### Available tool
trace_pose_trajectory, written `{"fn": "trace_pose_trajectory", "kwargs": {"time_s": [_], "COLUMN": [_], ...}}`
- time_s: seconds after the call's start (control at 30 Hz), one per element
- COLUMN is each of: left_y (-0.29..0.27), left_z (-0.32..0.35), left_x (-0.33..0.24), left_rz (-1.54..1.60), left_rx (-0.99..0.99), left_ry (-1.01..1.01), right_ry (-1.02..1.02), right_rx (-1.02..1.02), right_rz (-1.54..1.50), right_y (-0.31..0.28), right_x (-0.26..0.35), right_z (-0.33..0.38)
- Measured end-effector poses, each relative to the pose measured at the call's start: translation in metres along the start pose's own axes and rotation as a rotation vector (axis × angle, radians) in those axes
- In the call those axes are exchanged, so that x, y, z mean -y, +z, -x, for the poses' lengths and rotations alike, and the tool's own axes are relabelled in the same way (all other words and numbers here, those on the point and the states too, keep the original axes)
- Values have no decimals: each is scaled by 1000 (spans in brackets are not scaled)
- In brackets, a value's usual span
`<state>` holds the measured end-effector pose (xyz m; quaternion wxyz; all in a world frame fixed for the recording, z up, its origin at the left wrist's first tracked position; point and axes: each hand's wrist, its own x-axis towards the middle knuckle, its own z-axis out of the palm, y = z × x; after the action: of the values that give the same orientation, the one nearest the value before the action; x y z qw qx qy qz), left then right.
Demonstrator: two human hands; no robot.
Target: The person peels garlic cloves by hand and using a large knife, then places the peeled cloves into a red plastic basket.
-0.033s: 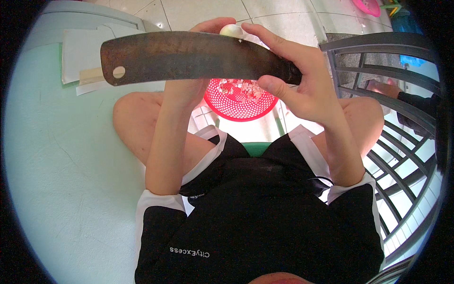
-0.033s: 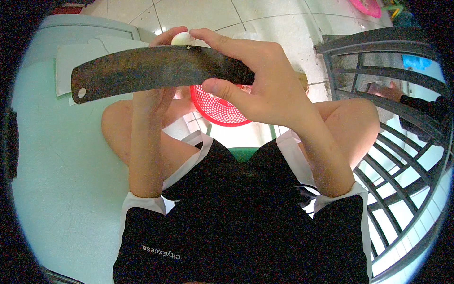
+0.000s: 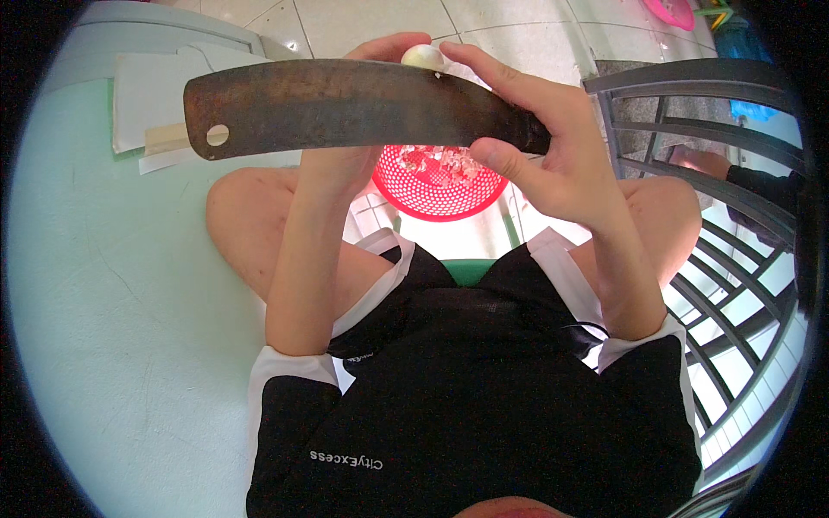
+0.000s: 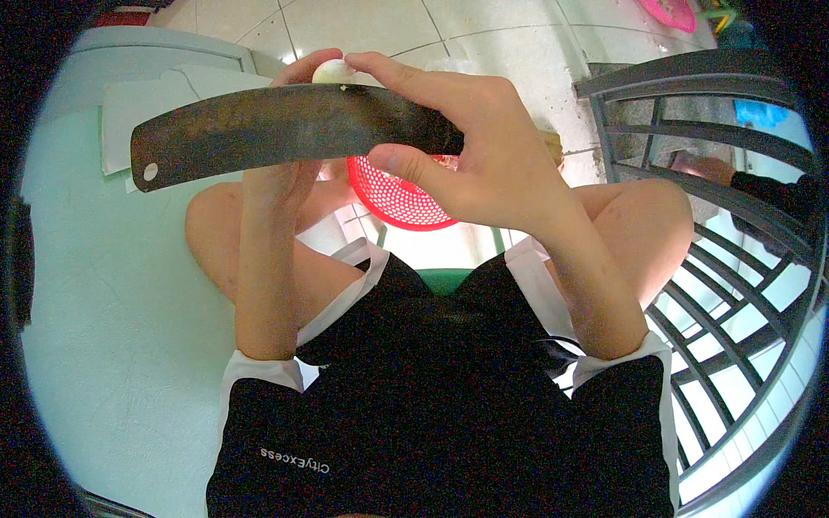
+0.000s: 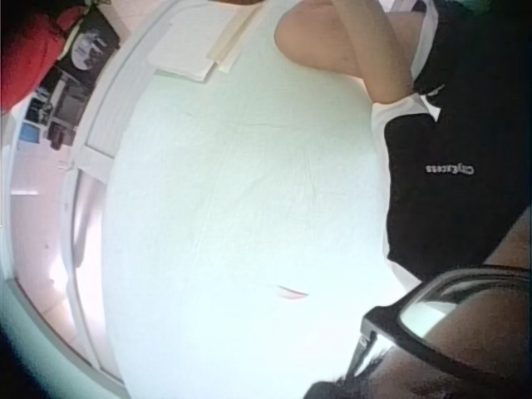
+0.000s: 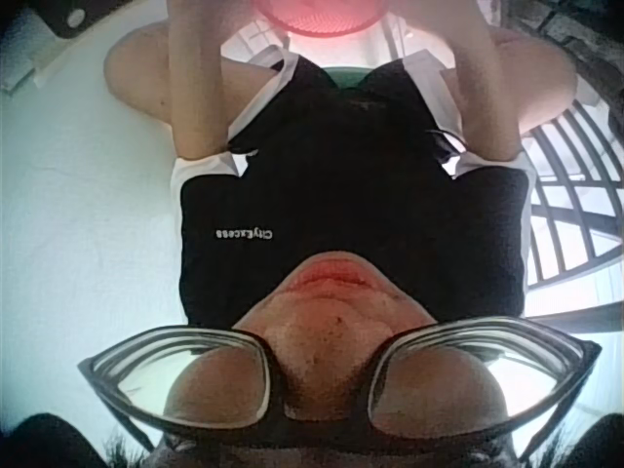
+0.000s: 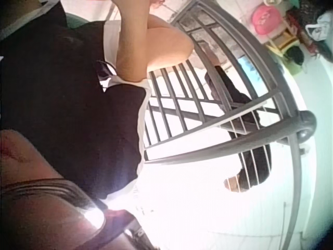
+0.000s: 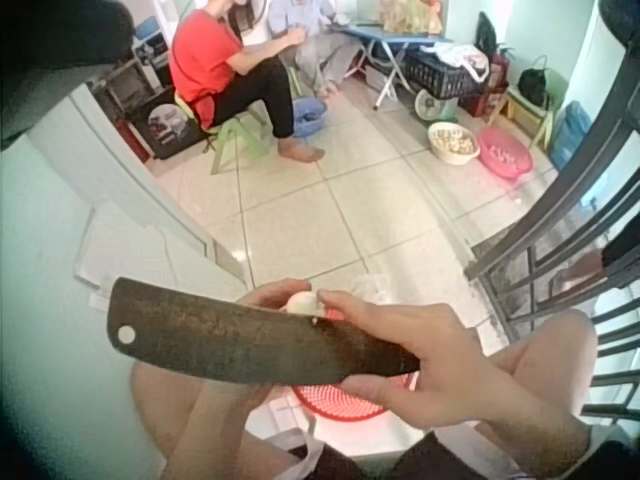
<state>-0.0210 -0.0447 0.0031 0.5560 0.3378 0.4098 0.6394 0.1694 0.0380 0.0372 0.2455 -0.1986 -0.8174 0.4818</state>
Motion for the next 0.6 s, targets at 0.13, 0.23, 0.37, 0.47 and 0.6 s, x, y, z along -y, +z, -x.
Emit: {"fn": "trace_pose_trajectory", "kwargs": {"time_s": [0.13,0.23,0.37,0.47,0.6], "left_y": [-3,-4,-6,-8,-7], "left_z": [1,2,4,4,4], "left_x": [2,4,4,8,7], "left_rz": [13,-13,-34,-56,-222], "left_rx": [0,-1,-27,-37,-146], "left_ry": [-17,19,34,66,-6], "right_ry": [-32,-62,-29,-2,39], "right_rx": [-8,-5,45,75,61], "right_rz": [-9,30,80,126,117], "right_y": [2,3,0,1,4], "right_x": [-5,-6,0,0,-2], "right_z": [0,0,-1,-1,1]}}
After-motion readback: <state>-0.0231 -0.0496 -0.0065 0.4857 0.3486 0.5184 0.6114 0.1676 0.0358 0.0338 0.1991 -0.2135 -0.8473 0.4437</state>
